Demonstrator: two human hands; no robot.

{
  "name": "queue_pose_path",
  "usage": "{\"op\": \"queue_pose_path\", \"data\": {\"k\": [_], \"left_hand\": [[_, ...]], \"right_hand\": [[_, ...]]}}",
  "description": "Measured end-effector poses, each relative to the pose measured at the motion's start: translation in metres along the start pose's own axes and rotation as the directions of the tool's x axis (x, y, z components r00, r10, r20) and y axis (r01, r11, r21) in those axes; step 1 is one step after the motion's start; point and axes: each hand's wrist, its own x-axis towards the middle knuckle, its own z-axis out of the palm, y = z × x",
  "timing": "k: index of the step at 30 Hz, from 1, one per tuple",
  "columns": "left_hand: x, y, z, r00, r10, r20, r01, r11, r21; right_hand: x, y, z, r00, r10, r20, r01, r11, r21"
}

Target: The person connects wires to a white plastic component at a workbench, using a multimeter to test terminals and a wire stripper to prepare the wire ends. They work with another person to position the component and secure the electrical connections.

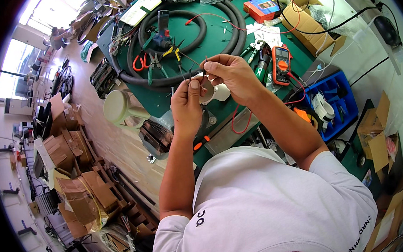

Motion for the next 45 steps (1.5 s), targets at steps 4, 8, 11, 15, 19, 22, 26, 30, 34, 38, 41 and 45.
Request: {"op": "queue_pose_path", "data": {"k": [4, 8, 11, 15, 19, 22, 26, 30, 34, 38, 41, 45], "left_hand": [[0.000, -0.001, 0.001, 0.998, -0.065, -0.010, 0.064, 0.996, -0.057], [0.002, -0.003, 0.004, 0.996, -0.084, -0.035, 0.079, 0.989, -0.123], [0.001, 0.003, 0.011, 0.992, -0.098, -0.079, 0.086, 0.986, -0.143], [0.001, 0.008, 0.015, 0.986, -0.115, -0.122, 0.104, 0.990, -0.096], [0.004, 0.002, 0.012, 0.981, -0.104, -0.162, 0.097, 0.994, -0.052], [0.006, 0.001, 0.008, 0.961, -0.179, -0.213, 0.155, 0.980, -0.125], [0.010, -0.001, 0.000, 0.952, -0.218, -0.217, 0.154, 0.949, -0.277], [0.012, 0.004, -0.002, 0.940, -0.272, -0.207, 0.195, 0.924, -0.330], [0.019, 0.004, -0.003, 0.933, -0.267, -0.241, 0.169, 0.917, -0.362], [0.022, 0.006, -0.011, 0.898, -0.365, -0.245, 0.256, 0.887, -0.383], [0.023, 0.003, -0.013, 0.887, -0.374, -0.271, 0.239, 0.874, -0.424], [0.019, -0.002, -0.023, 0.864, -0.422, -0.275, 0.258, 0.839, -0.480]], "right_hand": [[0.000, 0.001, -0.001, 1.000, 0.005, 0.025, -0.005, 1.000, -0.007], [0.001, 0.004, -0.004, 1.000, 0.004, 0.016, -0.004, 1.000, -0.020], [0.000, 0.005, -0.003, 1.000, 0.003, -0.001, -0.003, 0.999, -0.041], [-0.001, 0.009, -0.003, 1.000, 0.014, -0.024, -0.015, 0.999, -0.049], [-0.002, 0.009, -0.004, 1.000, 0.013, -0.018, -0.014, 0.998, -0.066], [-0.002, 0.009, -0.007, 1.000, 0.012, 0.006, -0.011, 0.997, -0.074], [0.027, 0.027, -0.042, 0.989, -0.069, -0.130, 0.037, 0.972, -0.231], [0.083, 0.047, -0.089, 0.950, -0.284, -0.127, 0.141, 0.758, -0.636], [0.147, 0.045, -0.098, 0.926, -0.377, 0.024, 0.189, 0.408, -0.893], [0.233, 0.052, -0.104, 0.910, -0.352, 0.220, 0.251, 0.045, -0.967], [0.296, 0.053, -0.098, 0.928, -0.281, 0.247, 0.204, -0.173, -0.964], [0.370, 0.071, -0.095, 0.950, -0.183, 0.255, 0.182, -0.340, -0.923]]}}
